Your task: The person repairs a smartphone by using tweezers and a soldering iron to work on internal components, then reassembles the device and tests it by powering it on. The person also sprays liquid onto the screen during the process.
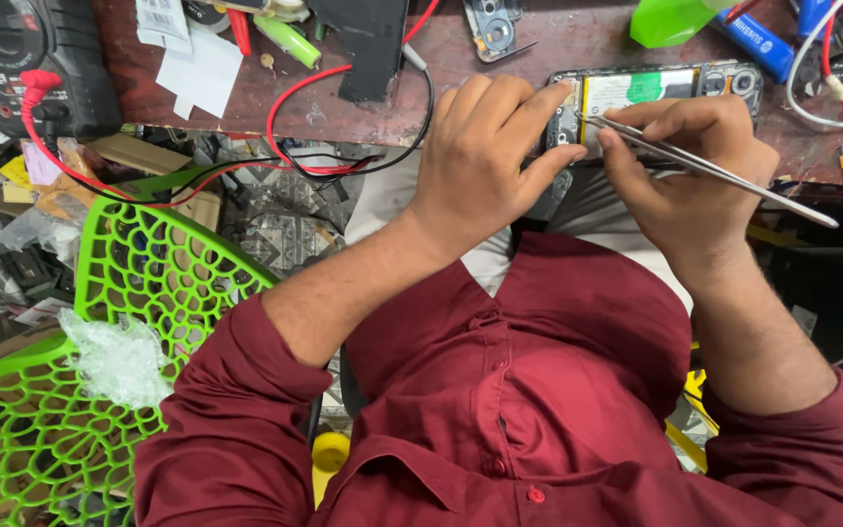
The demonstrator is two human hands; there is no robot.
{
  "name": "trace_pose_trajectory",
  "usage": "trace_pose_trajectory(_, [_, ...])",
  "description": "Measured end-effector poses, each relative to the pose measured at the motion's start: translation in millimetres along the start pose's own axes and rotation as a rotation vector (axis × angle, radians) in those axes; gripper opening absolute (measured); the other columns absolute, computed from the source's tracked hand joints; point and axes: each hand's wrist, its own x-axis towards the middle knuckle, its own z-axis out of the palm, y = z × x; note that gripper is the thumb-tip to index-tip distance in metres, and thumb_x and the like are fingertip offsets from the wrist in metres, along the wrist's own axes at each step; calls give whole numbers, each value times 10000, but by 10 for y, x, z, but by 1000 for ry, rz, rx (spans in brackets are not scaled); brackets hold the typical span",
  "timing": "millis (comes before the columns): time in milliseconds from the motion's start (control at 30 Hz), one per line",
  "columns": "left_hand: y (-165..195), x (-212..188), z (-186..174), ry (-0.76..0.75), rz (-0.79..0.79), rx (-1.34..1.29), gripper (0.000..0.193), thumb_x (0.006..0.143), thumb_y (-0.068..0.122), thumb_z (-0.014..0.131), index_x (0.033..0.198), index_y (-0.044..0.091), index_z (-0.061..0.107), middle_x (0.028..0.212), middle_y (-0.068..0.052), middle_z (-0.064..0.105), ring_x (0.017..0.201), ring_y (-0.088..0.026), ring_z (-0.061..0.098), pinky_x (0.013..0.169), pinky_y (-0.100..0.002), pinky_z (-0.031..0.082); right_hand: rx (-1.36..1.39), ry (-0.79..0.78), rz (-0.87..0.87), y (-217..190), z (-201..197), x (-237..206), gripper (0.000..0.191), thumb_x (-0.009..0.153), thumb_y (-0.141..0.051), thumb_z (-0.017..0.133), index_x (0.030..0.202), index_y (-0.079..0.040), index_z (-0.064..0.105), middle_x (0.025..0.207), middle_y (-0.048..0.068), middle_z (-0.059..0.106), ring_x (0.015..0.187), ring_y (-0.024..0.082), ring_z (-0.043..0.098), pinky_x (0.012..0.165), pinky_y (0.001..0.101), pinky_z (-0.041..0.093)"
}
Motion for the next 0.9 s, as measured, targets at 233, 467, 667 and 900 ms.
trace_pose_trajectory(233, [-62,-41,-6,-21,0,4,562,911,362,837,1348,85,619,1037,-28,595,981,-235,558,871,-405,426,-115,-37,-44,-40,33,82,387,1006,136,795,1087,32,431,1043,233,706,1006,240,738,856,307,609])
trace_pose_trajectory(467, [-99,-105,11,1,-22,-44,598,908,375,835,1369,72,604,1064,-39,607,999,-243,577,882,-395,442,-20,-26,-16,83,34,-24,392,1038,147,769,1082,19,401,1074,246,716,1023,216,726,868,277,596])
trace_pose_trajectory(667, [-122,-139,28,15,17,-82,468,935,346,812,1293,88,655,1000,-24,608,961,-232,581,857,-400,444,247,102,260,213,27,-249,410,1007,112,726,1132,-40,366,1089,243,728,910,141,705,750,207,543])
trace_pose_trajectory(900, [37,35,-34,-6,259,-55,177,959,115,709,1135,126,687,1016,6,629,969,-204,611,808,-364,427,488,111,328,166,-169,-304,395,1054,119,726,1094,-47,370,1040,258,709,952,224,741,851,283,616])
